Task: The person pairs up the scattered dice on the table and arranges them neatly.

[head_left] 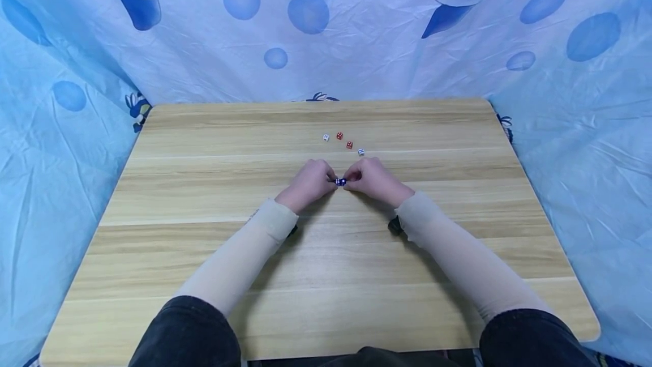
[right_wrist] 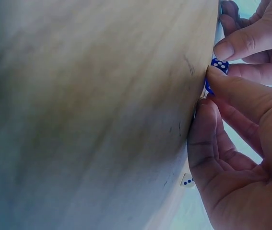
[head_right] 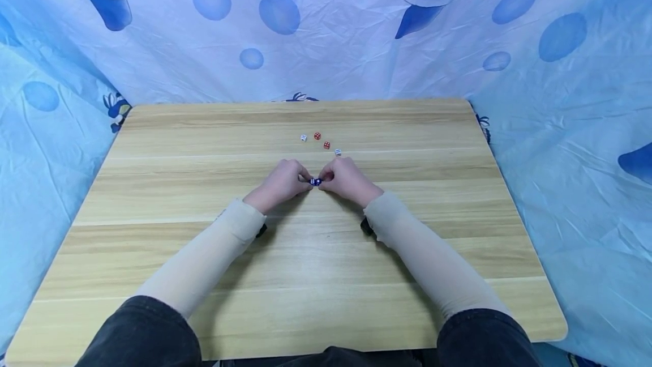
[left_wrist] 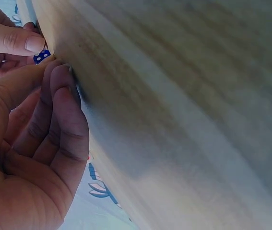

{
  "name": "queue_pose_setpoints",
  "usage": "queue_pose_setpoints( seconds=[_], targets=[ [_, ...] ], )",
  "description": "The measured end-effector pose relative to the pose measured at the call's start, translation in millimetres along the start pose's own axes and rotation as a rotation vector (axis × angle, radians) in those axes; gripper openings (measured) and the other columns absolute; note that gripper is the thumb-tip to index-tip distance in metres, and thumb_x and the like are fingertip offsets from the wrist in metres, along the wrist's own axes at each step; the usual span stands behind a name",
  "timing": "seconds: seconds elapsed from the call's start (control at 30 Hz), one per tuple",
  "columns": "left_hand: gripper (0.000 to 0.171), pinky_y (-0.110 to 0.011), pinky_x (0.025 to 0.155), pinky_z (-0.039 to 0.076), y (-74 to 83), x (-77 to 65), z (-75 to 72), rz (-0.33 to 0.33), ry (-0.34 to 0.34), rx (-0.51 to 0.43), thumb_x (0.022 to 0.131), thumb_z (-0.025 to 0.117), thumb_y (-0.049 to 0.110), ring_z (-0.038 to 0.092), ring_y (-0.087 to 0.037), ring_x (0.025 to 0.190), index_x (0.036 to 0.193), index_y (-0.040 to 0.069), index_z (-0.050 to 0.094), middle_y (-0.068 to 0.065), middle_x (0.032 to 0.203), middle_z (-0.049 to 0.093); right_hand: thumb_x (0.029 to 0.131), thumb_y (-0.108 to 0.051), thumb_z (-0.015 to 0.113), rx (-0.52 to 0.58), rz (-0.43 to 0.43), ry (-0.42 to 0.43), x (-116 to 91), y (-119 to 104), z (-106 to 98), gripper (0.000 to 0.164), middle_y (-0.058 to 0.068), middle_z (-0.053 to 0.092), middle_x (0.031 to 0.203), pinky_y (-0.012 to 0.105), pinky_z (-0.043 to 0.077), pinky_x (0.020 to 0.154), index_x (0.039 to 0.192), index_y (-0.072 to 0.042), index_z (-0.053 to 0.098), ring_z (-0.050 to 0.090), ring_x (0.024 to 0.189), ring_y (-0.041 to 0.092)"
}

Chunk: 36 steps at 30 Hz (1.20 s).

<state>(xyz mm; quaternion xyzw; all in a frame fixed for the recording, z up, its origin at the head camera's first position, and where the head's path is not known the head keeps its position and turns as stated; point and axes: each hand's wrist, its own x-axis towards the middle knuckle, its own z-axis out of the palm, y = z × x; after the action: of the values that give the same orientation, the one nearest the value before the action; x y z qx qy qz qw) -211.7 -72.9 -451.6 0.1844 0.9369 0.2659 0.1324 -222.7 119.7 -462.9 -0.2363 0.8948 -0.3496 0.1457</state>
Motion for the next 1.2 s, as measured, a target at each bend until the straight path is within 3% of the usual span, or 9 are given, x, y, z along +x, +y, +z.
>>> queue_pose_setpoints(
  seconds=[0.77, 1.2],
  targets=[
    [0.013, -0.036, 0.087, 0.05, 1.8, 0.2, -2.6, -0.023, -0.001, -0.005, 0.086, 0.082, 0.011, 0.065, -0.02, 0.091, 0.097, 0.006, 0.08, -0.005, 0.097, 0.075, 0.085, -0.01, 0.084, 0.013, 0.02, 0.005, 0.8, -1.6, 0.3, 0.009, -0.008, 0.071, 0.078, 0.031, 0.052, 0.074, 0.094, -0.011, 0.081, 0.064, 0.077, 0.014],
    [0.009, -0.034, 0.08, 0.051, 2.7, 0.3, -1.2, -0.024, -0.009, 0.017, 0.086, 0.082, 0.014, 0.063, -0.018, 0.083, 0.093, 0.007, 0.08, -0.003, 0.09, 0.074, 0.086, -0.011, 0.083, 0.008, 0.029, 0.005, -1.3, -2.9, 0.3, 0.009, -0.009, 0.072, 0.078, 0.031, 0.052, 0.075, 0.095, -0.011, 0.08, 0.064, 0.079, 0.013]
  ],
)
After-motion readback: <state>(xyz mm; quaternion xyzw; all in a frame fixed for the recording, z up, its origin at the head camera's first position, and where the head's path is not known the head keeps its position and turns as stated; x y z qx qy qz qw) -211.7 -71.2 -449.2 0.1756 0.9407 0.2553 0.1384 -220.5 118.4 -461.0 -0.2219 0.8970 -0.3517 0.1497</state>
